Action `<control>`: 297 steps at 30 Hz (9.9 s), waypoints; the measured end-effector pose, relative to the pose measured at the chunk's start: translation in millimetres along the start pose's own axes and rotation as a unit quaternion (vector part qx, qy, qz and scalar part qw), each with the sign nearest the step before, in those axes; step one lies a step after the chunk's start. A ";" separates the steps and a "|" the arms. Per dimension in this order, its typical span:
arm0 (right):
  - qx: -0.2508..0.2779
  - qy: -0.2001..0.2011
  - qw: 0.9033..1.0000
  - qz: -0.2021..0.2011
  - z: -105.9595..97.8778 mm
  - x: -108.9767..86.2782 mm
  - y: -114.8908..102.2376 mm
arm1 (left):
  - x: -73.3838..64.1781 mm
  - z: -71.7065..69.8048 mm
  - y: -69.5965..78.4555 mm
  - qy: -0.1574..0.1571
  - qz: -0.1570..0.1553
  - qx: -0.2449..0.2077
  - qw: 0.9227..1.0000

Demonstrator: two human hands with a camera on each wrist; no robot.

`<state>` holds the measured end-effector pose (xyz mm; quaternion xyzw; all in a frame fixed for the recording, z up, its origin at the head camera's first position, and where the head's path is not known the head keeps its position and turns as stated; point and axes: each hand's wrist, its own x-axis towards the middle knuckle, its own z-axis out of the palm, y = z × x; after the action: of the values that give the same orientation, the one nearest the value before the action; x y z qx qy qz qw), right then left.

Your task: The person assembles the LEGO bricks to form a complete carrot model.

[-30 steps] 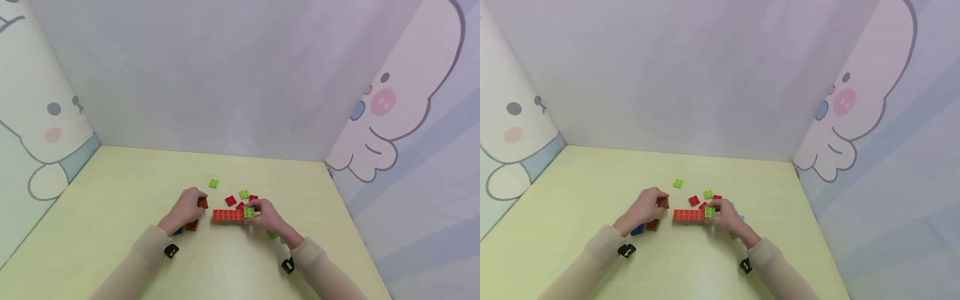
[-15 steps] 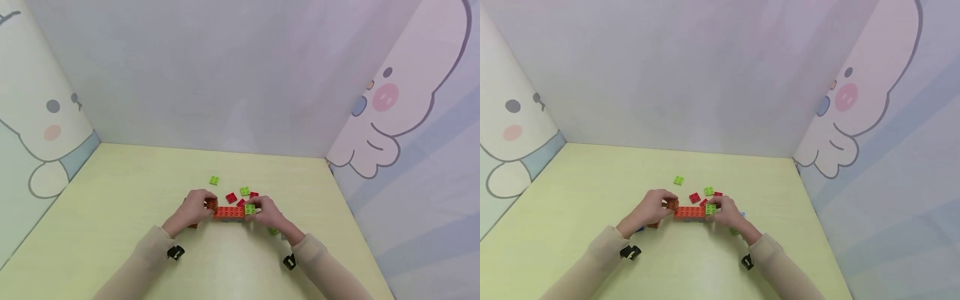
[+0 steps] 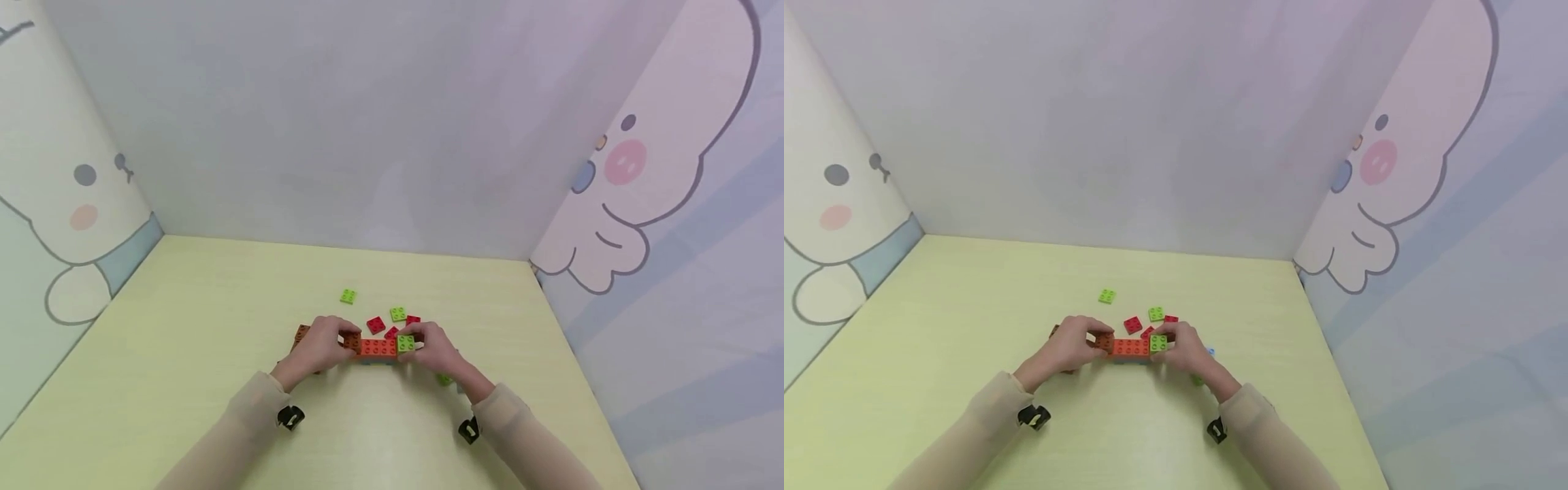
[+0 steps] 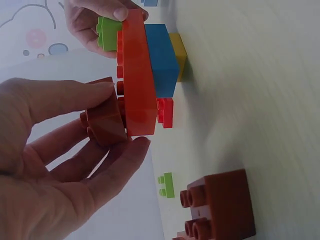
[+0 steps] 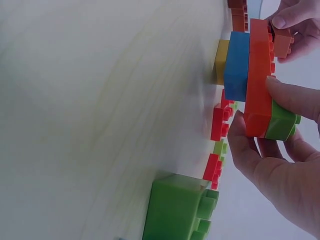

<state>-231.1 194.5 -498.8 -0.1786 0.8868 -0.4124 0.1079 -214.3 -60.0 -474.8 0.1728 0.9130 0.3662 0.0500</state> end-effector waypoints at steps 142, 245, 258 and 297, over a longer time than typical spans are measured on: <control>-0.125 0.018 0.988 -0.091 -59.5 -31.4 -5.6 | 12.2 11.0 -6.4 -0.014 -0.038 -0.034 0.999; -0.091 0.018 0.993 -0.067 8.7 2.8 -1.2 | 5.9 15.4 -13.8 -0.019 -0.018 -0.031 0.999; -0.066 0.013 0.997 -0.032 4.4 4.0 -4.7 | 2.9 14.7 -16.5 0.011 0.012 -0.030 0.999; -0.077 0.018 0.996 -0.038 10.7 2.0 -4.0 | 1.7 -23.6 -70.3 0.036 -0.168 0.077 0.982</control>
<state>-228.5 183.9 -502.6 -0.2127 0.9104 -0.3494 0.0624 -240.6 -122.0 -505.8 0.0072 0.9557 0.2871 0.0645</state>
